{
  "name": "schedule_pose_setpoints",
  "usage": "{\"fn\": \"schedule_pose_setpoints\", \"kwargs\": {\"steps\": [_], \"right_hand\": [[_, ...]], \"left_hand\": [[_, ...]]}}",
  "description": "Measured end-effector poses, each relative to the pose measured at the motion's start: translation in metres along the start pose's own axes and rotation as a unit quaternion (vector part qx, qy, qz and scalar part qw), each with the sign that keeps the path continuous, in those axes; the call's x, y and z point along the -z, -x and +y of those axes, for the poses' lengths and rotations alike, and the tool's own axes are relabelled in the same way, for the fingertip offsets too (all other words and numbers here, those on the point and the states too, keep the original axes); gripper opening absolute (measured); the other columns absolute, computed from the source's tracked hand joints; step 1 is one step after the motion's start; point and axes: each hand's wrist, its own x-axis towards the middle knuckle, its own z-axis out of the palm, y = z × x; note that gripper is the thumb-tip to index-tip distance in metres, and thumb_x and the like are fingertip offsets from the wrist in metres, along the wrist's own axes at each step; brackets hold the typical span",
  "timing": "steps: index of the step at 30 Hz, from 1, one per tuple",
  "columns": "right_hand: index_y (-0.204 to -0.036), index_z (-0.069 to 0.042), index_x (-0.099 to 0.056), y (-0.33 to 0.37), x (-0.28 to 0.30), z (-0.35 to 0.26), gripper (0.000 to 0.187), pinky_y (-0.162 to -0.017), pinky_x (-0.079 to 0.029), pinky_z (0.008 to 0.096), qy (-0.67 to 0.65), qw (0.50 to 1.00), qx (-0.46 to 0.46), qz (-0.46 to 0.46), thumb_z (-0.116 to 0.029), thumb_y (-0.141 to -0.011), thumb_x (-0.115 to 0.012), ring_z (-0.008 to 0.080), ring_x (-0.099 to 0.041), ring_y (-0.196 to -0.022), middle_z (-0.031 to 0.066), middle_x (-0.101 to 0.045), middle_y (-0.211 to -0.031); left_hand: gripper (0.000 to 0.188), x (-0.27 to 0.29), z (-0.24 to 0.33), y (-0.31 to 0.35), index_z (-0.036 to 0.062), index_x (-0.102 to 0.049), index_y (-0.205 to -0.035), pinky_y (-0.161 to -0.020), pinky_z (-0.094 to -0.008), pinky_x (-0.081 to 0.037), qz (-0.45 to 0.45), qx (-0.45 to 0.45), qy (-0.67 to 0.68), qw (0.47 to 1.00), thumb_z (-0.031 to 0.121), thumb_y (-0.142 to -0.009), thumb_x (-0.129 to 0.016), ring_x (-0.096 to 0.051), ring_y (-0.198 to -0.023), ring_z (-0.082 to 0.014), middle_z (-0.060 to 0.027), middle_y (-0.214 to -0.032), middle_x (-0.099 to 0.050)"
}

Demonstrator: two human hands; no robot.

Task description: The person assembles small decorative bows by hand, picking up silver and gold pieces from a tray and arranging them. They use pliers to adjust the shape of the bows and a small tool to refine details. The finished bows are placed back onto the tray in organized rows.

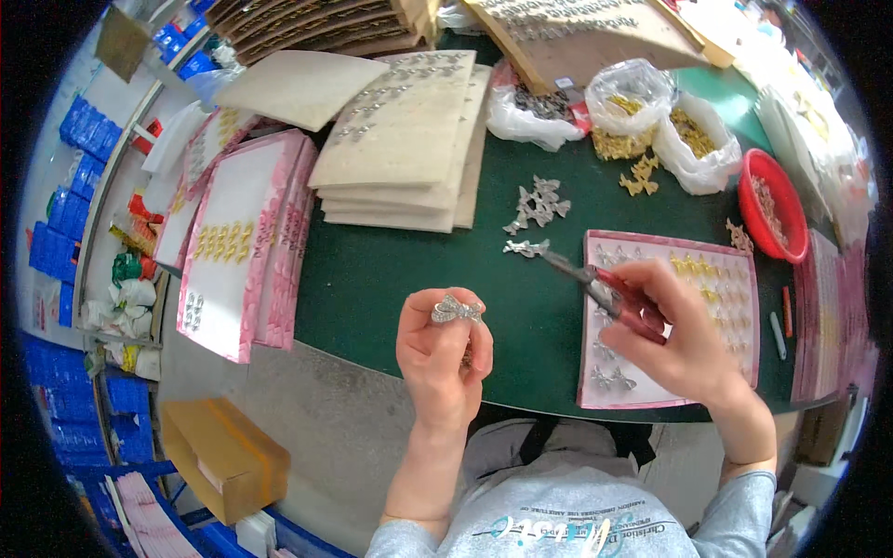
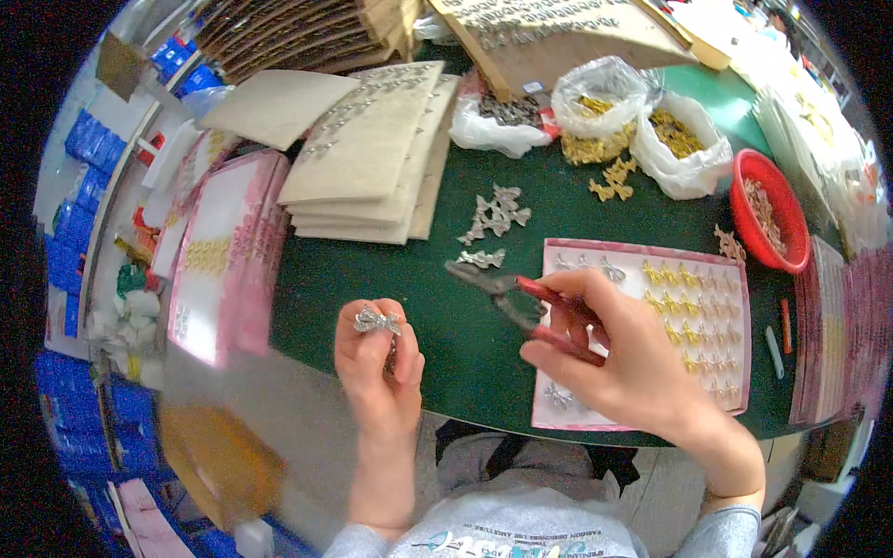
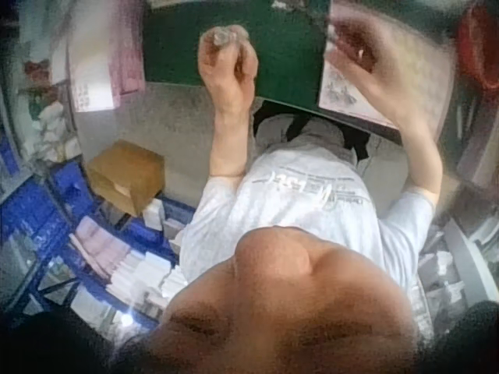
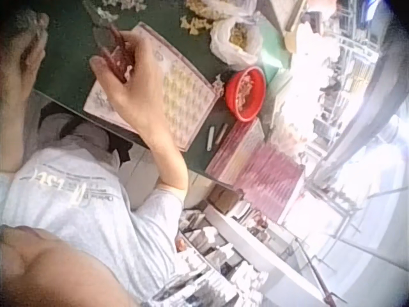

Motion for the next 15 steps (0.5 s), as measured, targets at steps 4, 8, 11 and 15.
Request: {"fn": "schedule_pose_setpoints", "kwargs": {"steps": [4, 8, 11, 15], "right_hand": [[-0.109, -0.004, -0.05, 0.01, -0.003, 0.014, 0.05, -0.053, -0.04, 0.0253, 0.089, 0.992, 0.082, 0.034, -0.011, -0.064, -0.071, 0.0136, -0.047, -0.058, 0.0046, -0.051, -0.073], [-0.11, -0.005, -0.05, 0.017, -0.004, 0.019, 0.057, -0.053, -0.042, 0.0303, 0.18, 0.974, 0.113, 0.075, -0.014, -0.059, -0.073, 0.0204, -0.052, -0.061, 0.0074, -0.051, -0.075], [-0.113, -0.005, -0.05, 0.018, -0.003, 0.028, 0.062, -0.054, -0.042, 0.0312, 0.245, 0.95, 0.159, 0.112, -0.018, -0.057, -0.073, 0.021, -0.052, -0.063, 0.0063, -0.051, -0.075], [-0.114, -0.003, -0.049, 0.017, -0.002, 0.033, 0.063, -0.054, -0.042, 0.0305, 0.291, 0.927, 0.192, 0.135, -0.021, -0.058, -0.072, 0.0197, -0.052, -0.063, 0.0053, -0.051, -0.075]], "left_hand": [[0.016, -0.005, -0.011, -0.004, 0.0022, -0.045, -0.09, -0.031, -0.018, -0.028, -0.003, 0.019, 0.005, 1.0, -0.005, -0.077, -0.043, -0.043, -0.041, -0.0086, -0.0143, -0.087, -0.054], [0.016, -0.017, -0.019, -0.006, 0.0021, -0.045, -0.09, -0.03, -0.018, -0.027, -0.004, 0.025, -0.004, 1.0, -0.006, -0.076, -0.043, -0.042, -0.041, -0.0083, -0.0136, -0.085, -0.054], [0.016, -0.023, -0.024, -0.005, 0.002, -0.045, -0.089, -0.03, -0.018, -0.026, -0.006, 0.04, -0.012, 0.999, -0.006, -0.076, -0.043, -0.042, -0.04, -0.0081, -0.0122, -0.085, -0.054], [0.016, -0.032, -0.03, -0.004, 0.0018, -0.044, -0.089, -0.029, -0.0179, -0.025, 0.003, 0.059, -0.019, 0.998, -0.007, -0.075, -0.043, -0.042, -0.04, -0.0077, -0.0103, -0.083, -0.054]]}}
